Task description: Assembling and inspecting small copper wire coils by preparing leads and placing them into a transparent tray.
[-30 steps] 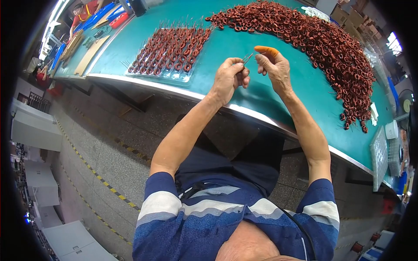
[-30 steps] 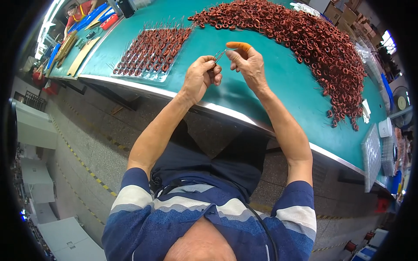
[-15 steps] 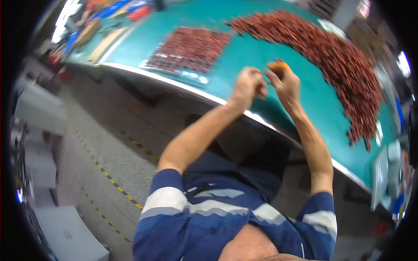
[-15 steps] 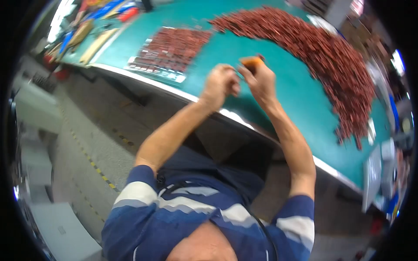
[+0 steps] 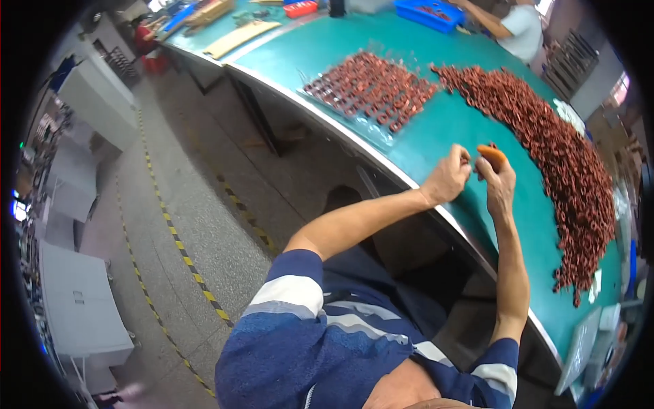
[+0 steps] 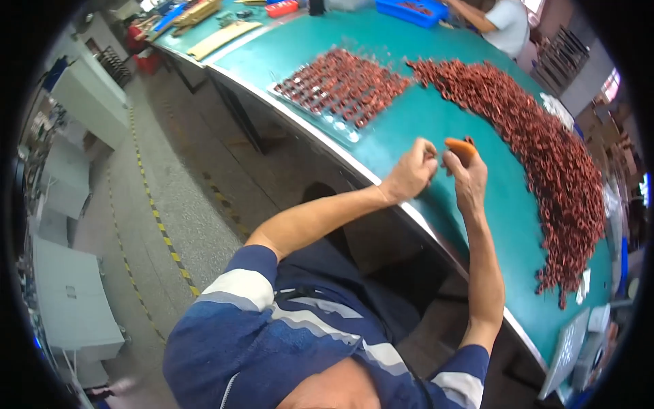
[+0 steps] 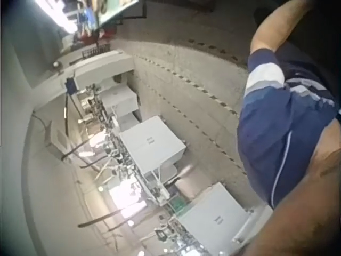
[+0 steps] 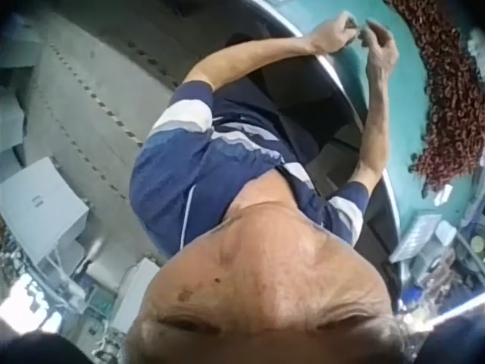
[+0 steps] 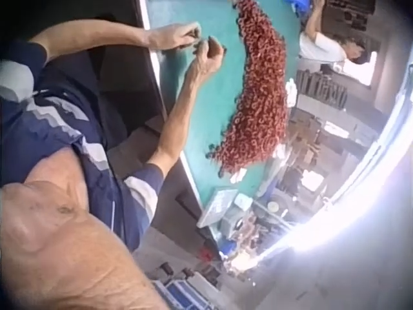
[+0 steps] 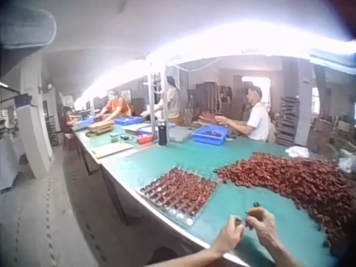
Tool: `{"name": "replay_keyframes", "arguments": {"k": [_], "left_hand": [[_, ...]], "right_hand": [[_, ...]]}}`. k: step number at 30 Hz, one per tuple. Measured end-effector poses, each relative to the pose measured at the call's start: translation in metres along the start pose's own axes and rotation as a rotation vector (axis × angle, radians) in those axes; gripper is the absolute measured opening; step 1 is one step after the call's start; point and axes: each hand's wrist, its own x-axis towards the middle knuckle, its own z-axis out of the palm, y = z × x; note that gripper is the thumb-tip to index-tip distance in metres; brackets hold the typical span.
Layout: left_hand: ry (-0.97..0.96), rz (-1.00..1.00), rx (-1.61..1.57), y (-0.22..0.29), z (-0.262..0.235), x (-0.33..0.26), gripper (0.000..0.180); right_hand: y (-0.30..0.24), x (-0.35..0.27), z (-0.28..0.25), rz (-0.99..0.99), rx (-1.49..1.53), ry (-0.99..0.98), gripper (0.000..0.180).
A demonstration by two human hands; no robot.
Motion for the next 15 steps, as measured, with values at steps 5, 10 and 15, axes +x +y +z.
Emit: {"name": "replay_keyframes", "arguments": {"k": [5, 10, 15], "left_hand": [[-0.005, -0.115, -0.096, 0.003, -0.001, 0.003, 0.03], [0.003, -0.107, 0.07, -0.004, 0.0, 0.0, 0.02], [0.013, -0.171, 0.069, 0.011, -0.003, -0.004, 0.019]], "right_hand": [[0.01, 0.009, -0.01, -0.036, -0.013, 0.036, 0.023], [-0.031, 0.032, 0.006, -0.022, -0.155, 0.162, 0.024], [-0.056, 0.068, 0.085, -0.052, -0.167, -0.144, 0.027]]}}
